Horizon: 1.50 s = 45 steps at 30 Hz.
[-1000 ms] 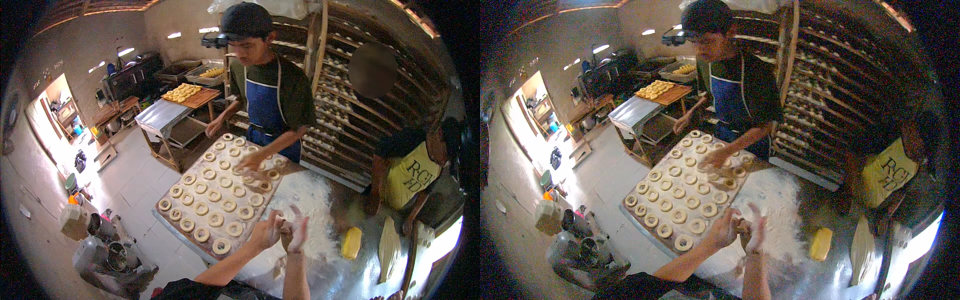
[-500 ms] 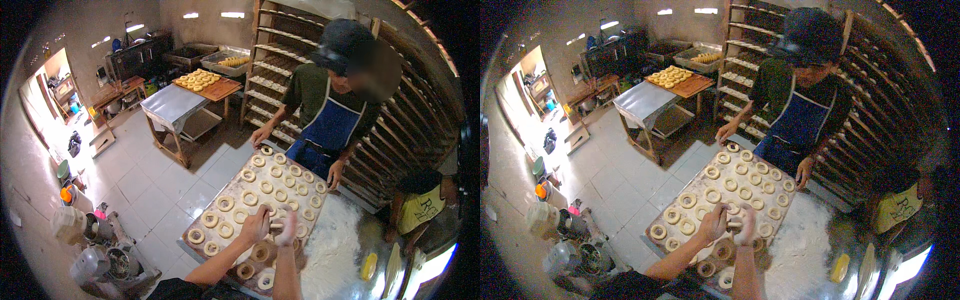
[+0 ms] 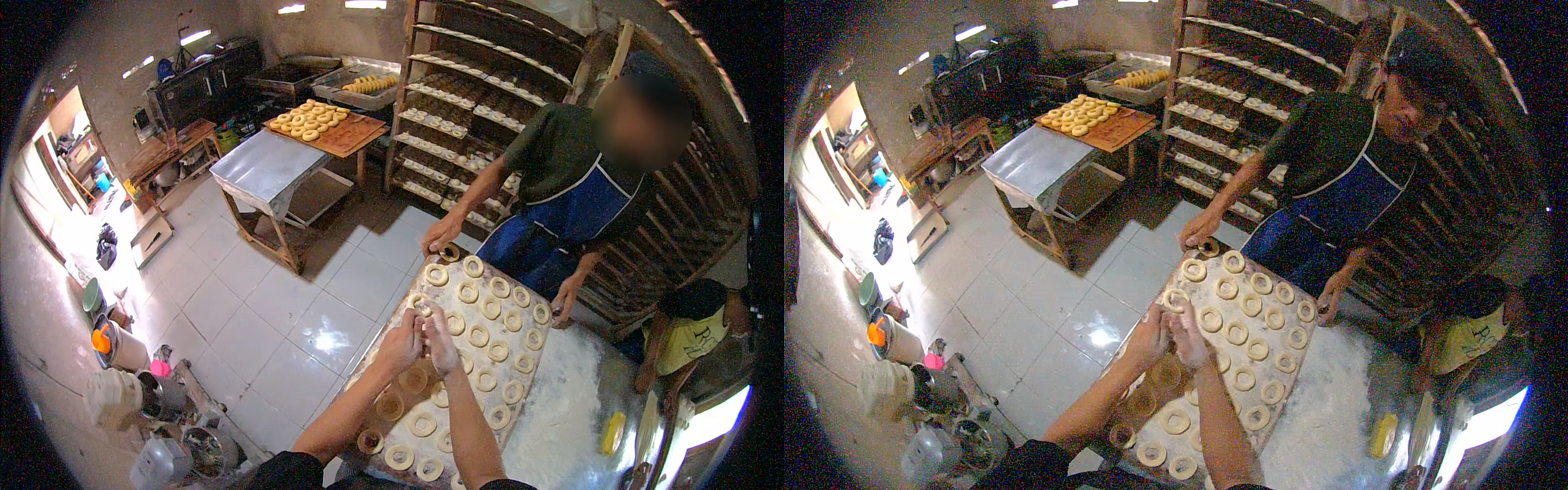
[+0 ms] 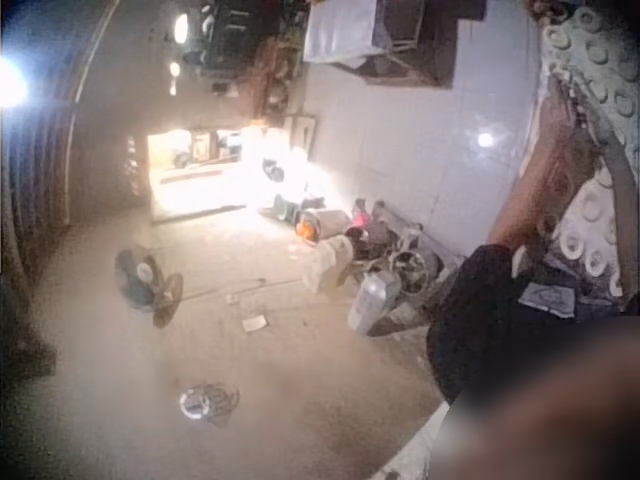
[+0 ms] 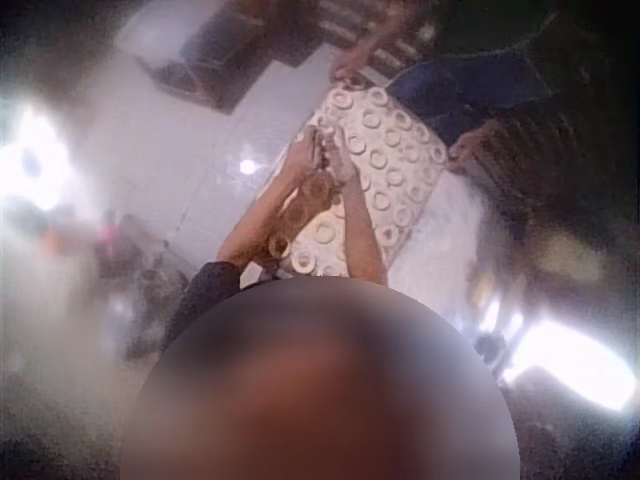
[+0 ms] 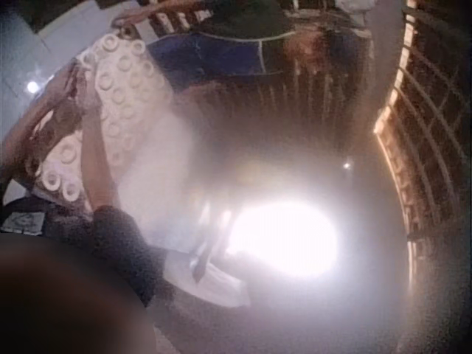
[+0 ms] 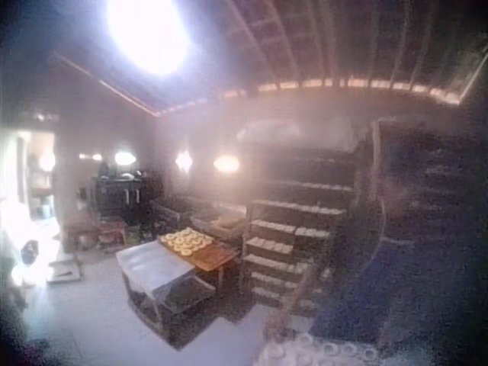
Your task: The person shapes small dough pieces into rings by hand and places them on a wooden board. A coworker assists by rolling dough and arranging pieces nearby. The shaped dough rings accumulate on the board as the task progresses.
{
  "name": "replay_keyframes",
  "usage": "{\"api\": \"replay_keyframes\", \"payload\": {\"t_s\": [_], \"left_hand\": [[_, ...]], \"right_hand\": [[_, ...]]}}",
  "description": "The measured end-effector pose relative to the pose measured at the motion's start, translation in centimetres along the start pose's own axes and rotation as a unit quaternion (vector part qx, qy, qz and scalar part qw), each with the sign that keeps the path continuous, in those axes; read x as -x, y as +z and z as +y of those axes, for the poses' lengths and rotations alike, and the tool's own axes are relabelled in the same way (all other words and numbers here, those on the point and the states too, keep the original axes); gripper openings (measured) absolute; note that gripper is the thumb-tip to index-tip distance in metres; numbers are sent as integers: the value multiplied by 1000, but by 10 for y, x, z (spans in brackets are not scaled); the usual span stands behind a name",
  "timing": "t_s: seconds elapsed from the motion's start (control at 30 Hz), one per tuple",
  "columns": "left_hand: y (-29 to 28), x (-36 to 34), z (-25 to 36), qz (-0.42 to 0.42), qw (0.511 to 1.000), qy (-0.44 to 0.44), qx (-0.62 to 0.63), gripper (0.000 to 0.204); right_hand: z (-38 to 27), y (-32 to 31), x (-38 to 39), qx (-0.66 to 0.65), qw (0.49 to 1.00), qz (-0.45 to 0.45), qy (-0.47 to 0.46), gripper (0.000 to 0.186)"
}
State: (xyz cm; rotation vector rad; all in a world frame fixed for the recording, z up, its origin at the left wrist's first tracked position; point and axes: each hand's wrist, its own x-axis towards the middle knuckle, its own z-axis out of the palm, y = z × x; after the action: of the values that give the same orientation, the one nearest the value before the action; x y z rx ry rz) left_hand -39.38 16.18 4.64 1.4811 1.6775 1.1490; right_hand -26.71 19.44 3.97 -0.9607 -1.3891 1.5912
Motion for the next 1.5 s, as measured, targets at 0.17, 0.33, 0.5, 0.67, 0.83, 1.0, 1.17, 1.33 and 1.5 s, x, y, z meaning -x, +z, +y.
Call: {"api": "replay_keyframes", "payload": {"t_s": [0.17,0.33,0.5,0.67,0.83,1.0,1.17,1.33,1.5], "left_hand": [[-7,-37,4,-26,996,-86,15,53],[-41,-57,-1,10,934,-144,-326,56],[-85,-23,-22,3,943,-171,-286,57],[-164,60,-93,38,958,-80,-273,37],[-240,196,-214,175,918,-154,-321,30],[-215,319,-320,290,897,-271,-196,27],[-114,413,-344,272,841,-421,206,17],[-26,527,-320,116,815,-506,257,21],[11,580,-293,106,832,-496,224,26]], "right_hand": [[-9,16,-38,190,977,66,66,82],[-45,5,-31,429,875,219,48,85],[-71,-47,28,415,885,205,53,72],[-87,-132,138,260,912,316,-19,52],[-100,-198,283,444,743,501,-12,34],[-77,-220,394,342,733,588,-17,22],[-50,-239,460,377,734,554,-108,13],[-24,-233,542,305,780,544,-46,8],[8,-208,611,276,806,522,-38,10]]}}
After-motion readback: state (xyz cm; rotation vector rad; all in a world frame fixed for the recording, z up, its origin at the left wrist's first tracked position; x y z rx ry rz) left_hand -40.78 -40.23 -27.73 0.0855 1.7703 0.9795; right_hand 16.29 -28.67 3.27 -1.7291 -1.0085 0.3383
